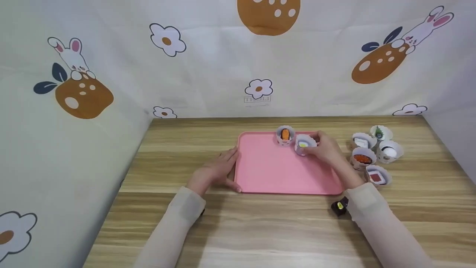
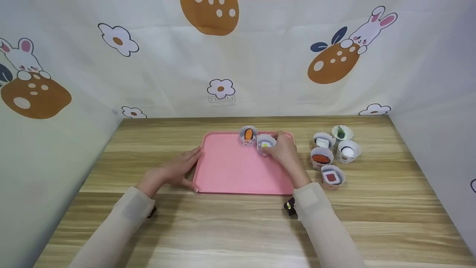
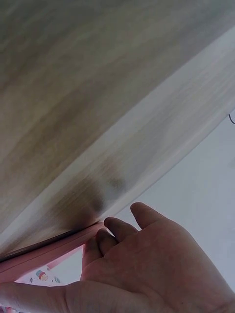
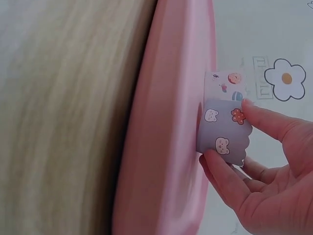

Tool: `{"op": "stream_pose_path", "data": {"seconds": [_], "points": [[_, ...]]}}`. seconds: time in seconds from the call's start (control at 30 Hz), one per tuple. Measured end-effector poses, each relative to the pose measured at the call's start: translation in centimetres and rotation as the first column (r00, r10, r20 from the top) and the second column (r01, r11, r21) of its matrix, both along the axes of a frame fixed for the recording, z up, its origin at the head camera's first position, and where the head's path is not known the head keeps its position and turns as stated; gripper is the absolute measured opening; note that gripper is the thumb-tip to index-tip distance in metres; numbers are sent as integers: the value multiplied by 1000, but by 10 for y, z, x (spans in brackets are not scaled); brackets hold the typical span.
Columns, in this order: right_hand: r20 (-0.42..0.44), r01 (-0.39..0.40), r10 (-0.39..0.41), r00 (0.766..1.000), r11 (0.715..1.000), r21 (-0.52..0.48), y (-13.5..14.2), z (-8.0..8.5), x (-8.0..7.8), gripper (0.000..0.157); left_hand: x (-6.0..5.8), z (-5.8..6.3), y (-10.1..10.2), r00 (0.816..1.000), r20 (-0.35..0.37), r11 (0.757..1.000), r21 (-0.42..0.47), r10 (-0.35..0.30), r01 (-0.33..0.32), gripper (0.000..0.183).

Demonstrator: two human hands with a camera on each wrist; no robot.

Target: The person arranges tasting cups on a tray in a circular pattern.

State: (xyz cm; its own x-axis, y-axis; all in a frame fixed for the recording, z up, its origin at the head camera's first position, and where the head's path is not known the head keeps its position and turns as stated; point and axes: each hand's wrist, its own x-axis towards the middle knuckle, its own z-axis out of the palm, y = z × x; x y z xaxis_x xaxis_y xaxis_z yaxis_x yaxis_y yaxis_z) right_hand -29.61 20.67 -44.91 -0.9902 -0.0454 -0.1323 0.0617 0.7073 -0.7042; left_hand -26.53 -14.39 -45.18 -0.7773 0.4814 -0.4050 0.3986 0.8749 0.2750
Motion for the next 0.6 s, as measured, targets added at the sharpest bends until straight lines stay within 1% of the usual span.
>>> {"op": "stream_pose_path", "data": {"seconds": [0.23, 0.47, 0.6], "points": [[2, 11, -12, 1000, 1000, 19, -4, 1, -2, 64, 2, 2, -1, 1000, 13, 1000, 10, 19, -19, 129], [9, 16, -16, 1000, 1000, 8, -6, 0, -4, 66, 1, 0, -1, 999, 16, 999, 22, 30, -31, 130], [-9, 7, -7, 1000, 1000, 12, -9, -1, -5, 68, 1, 0, -1, 999, 18, 999, 32, 40, -40, 131]]}}
